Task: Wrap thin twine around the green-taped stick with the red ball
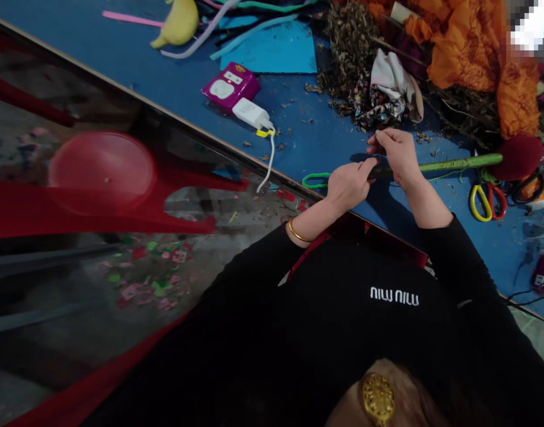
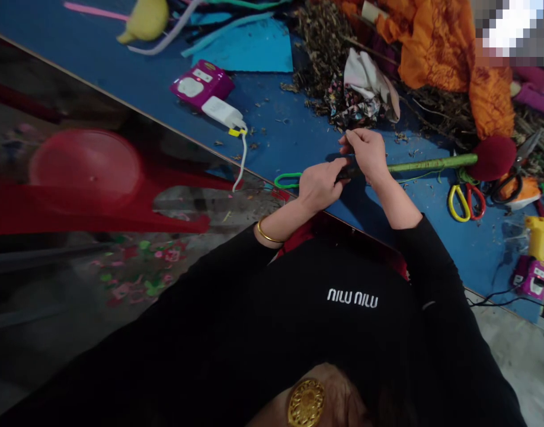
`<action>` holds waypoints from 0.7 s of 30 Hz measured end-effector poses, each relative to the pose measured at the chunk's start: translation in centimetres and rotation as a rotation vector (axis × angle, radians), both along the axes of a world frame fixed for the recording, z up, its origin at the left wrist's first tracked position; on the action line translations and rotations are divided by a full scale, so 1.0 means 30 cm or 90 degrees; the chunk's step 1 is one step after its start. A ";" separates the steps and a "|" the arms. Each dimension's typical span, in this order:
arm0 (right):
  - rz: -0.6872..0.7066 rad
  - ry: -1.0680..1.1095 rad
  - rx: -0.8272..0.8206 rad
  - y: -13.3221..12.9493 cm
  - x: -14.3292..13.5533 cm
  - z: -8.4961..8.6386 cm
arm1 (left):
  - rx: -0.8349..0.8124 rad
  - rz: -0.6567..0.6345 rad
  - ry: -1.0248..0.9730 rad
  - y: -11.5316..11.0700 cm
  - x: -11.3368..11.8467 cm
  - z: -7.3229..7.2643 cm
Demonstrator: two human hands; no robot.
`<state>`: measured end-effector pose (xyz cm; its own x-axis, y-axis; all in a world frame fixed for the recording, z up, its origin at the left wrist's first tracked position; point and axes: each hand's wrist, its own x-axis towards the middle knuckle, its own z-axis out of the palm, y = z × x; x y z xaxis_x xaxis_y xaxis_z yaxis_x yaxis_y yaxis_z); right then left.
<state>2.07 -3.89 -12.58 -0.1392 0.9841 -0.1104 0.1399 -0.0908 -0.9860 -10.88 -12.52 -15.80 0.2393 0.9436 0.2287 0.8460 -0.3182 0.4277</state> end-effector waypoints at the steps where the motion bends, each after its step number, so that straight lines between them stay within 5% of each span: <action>1: 0.001 -0.004 0.000 0.003 0.001 -0.003 | 0.014 -0.004 -0.001 -0.002 -0.001 -0.007; 13: -0.003 0.016 0.014 -0.005 0.020 -0.007 | 0.120 -0.052 -0.024 0.007 -0.004 -0.052; 21: -0.077 -0.051 -0.004 -0.066 0.161 0.179 | -0.029 0.001 -0.102 0.003 -0.012 0.005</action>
